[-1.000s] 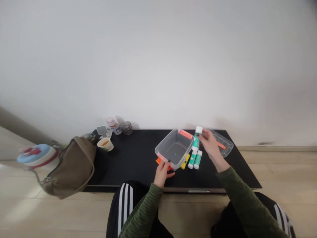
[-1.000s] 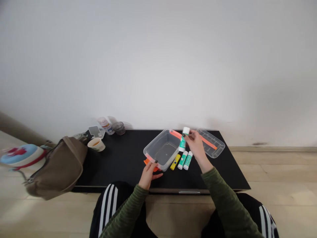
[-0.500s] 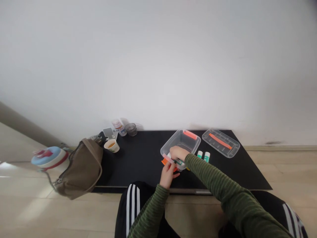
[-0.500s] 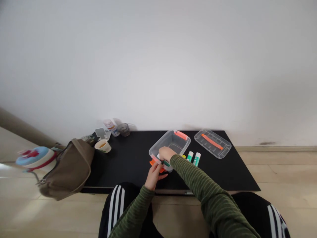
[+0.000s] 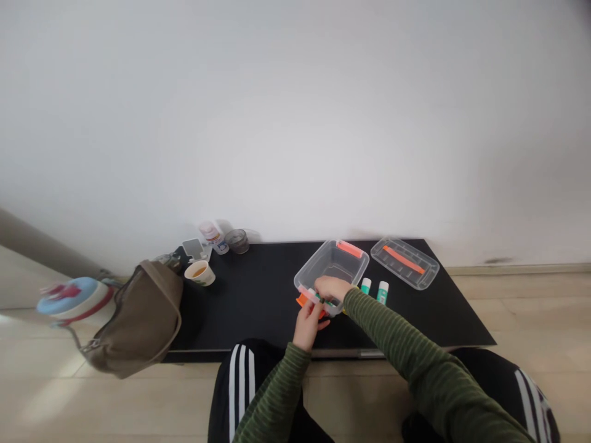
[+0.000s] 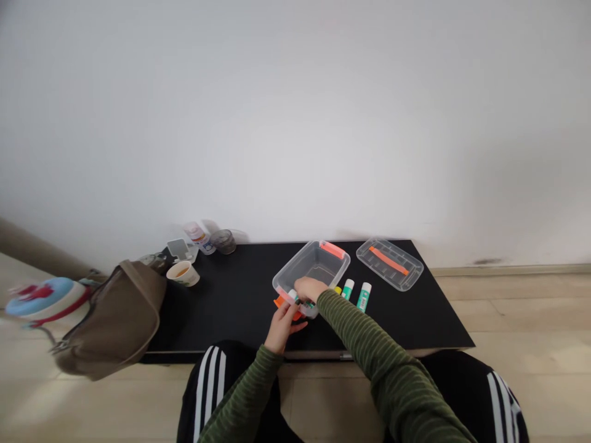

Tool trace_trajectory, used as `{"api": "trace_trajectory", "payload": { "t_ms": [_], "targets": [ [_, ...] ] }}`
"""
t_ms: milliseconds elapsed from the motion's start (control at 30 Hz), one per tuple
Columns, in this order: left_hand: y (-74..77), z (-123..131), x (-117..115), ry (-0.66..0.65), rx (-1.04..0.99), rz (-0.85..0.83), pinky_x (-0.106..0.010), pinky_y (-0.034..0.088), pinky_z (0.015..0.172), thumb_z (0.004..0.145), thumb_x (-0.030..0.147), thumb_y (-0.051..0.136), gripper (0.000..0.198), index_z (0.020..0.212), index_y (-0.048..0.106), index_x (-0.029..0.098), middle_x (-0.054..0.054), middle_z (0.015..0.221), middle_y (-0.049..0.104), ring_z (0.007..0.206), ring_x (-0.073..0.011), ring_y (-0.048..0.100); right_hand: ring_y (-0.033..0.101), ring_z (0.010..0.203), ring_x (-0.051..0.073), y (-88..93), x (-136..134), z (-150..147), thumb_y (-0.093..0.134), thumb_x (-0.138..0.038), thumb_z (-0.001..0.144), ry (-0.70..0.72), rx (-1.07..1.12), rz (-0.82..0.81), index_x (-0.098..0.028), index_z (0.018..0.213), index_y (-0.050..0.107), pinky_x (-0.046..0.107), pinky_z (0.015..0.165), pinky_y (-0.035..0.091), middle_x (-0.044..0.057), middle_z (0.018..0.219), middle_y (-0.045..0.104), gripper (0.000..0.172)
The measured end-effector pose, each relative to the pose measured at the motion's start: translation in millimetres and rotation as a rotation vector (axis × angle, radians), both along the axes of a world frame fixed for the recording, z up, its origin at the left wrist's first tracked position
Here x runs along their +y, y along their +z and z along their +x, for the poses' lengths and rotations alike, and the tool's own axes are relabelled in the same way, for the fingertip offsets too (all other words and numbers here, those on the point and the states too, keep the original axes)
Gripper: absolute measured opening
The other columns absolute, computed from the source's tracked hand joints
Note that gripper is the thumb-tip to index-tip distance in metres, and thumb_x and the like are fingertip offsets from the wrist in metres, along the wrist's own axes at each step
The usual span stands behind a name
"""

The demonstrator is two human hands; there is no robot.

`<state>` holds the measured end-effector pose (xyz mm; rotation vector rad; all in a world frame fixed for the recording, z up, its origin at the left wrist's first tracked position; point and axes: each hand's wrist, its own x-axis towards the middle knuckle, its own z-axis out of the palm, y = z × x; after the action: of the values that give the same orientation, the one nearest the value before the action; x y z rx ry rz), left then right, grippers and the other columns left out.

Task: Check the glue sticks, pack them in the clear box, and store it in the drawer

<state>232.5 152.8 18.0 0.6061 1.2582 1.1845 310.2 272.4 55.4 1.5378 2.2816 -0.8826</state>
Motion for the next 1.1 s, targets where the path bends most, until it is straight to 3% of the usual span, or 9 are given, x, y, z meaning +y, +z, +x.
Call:
{"api": "trace_trajectory", "payload": {
  "t_ms": [100, 200, 300, 367, 500, 633, 700, 900, 1100],
  "targets": [
    [-1.7, 0.1, 0.9, 0.004, -0.001, -0.006, -0.030, 0.058, 0.065, 0.063, 0.051, 0.081, 0.048, 0.094, 0.067, 0.016, -0.006, 0.083, 0.065, 0.077, -0.0168, 0.063, 0.071, 0.069, 0.024, 12.0, 1.2, 7.7, 0.074, 0.000, 0.048, -0.005, 0.108, 0.032, -0.017, 0.063, 0.074, 0.029, 0.072, 0.053, 0.004, 0.060, 0.072, 0.022],
    [-3.6, 0.2, 1.6, 0.019, 0.002, -0.018, -0.031, 0.059, 0.065, 0.063, 0.049, 0.082, 0.047, 0.093, 0.067, 0.016, -0.007, 0.084, 0.065, 0.079, -0.0176, 0.064, 0.071, 0.086, 0.023, 34.0, -0.1, 28.3, 0.070, -0.003, 0.061, -0.027, 0.281, 0.136, -0.019, 0.080, 0.077, 0.028, 0.082, 0.051, 0.005, 0.084, 0.077, 0.027],
    [-4.6, 0.4, 1.9, 0.025, 0.005, -0.021, -0.031, 0.059, 0.065, 0.063, 0.047, 0.082, 0.045, 0.090, 0.067, 0.015, -0.007, 0.084, 0.065, 0.080, -0.0176, 0.064, 0.067, 0.102, 0.017, 51.5, -11.6, 69.4, 0.053, -0.012, 0.081, -0.123, 0.484, 0.316, -0.022, 0.111, 0.070, 0.025, 0.092, 0.047, 0.004, 0.113, 0.073, 0.036],
    [-4.1, 0.7, 1.9, 0.024, 0.002, -0.017, -0.031, 0.060, 0.065, 0.063, 0.047, 0.082, 0.044, 0.090, 0.067, 0.015, -0.006, 0.085, 0.065, 0.080, -0.0174, 0.064, 0.066, 0.100, 0.018, 49.6, -24.9, 105.2, 0.046, -0.020, 0.087, -0.267, 0.593, 0.442, -0.021, 0.116, 0.066, 0.028, 0.092, 0.047, 0.005, 0.114, 0.071, 0.035],
    [-0.7, 1.6, 1.8, 0.033, 0.009, -0.028, -0.030, 0.059, 0.065, 0.061, 0.046, 0.083, 0.042, 0.085, 0.067, 0.014, -0.006, 0.083, 0.065, 0.078, -0.0166, 0.063, 0.066, 0.081, 0.020, 2.2, -52.3, 170.4, 0.050, -0.034, 0.084, -0.749, 0.679, 0.621, -0.021, 0.099, 0.066, 0.033, 0.078, 0.049, 0.005, 0.091, 0.071, 0.026],
    [2.3, 2.7, 1.9, 0.043, 0.022, -0.044, -0.028, 0.058, 0.064, 0.059, 0.046, 0.083, 0.043, 0.083, 0.066, 0.014, -0.005, 0.078, 0.065, 0.074, -0.0155, 0.063, 0.061, 0.078, 0.021, -64.5, -68.9, 195.8, 0.056, -0.037, 0.078, -0.917, 0.467, 0.606, -0.019, 0.097, 0.061, 0.033, 0.073, 0.045, 0.005, 0.083, 0.063, 0.026],
    [2.7, 2.9, 1.8, 0.046, 0.024, -0.040, -0.028, 0.057, 0.064, 0.058, 0.046, 0.083, 0.043, 0.082, 0.066, 0.015, -0.004, 0.077, 0.065, 0.074, -0.0155, 0.063, 0.060, 0.079, 0.021, -86.5, -73.5, 194.4, 0.058, -0.040, 0.078, -0.940, 0.428, 0.613, -0.018, 0.103, 0.058, 0.031, 0.071, 0.044, 0.005, 0.089, 0.060, 0.033],
    [0.3, 1.6, 2.1, 0.046, 0.018, -0.027, -0.028, 0.057, 0.066, 0.056, 0.047, 0.084, 0.046, 0.085, 0.067, 0.015, -0.005, 0.078, 0.067, 0.076, -0.0160, 0.064, 0.059, 0.085, 0.021, -104.5, -75.2, 180.8, 0.058, -0.045, 0.080, -0.956, 0.365, 0.625, -0.016, 0.115, 0.052, 0.030, 0.069, 0.044, 0.011, 0.108, 0.054, 0.046],
    [-2.5, 1.6, 3.1, 0.049, 0.017, -0.032, -0.028, 0.057, 0.066, 0.055, 0.048, 0.084, 0.048, 0.086, 0.068, 0.014, -0.005, 0.079, 0.067, 0.075, -0.0157, 0.064, 0.061, 0.086, 0.021, -107.8, -72.2, 181.1, 0.060, -0.043, 0.080, -0.898, 0.292, 0.568, -0.016, 0.116, 0.055, 0.029, 0.070, 0.043, 0.010, 0.106, 0.059, 0.045]
  ]
}}
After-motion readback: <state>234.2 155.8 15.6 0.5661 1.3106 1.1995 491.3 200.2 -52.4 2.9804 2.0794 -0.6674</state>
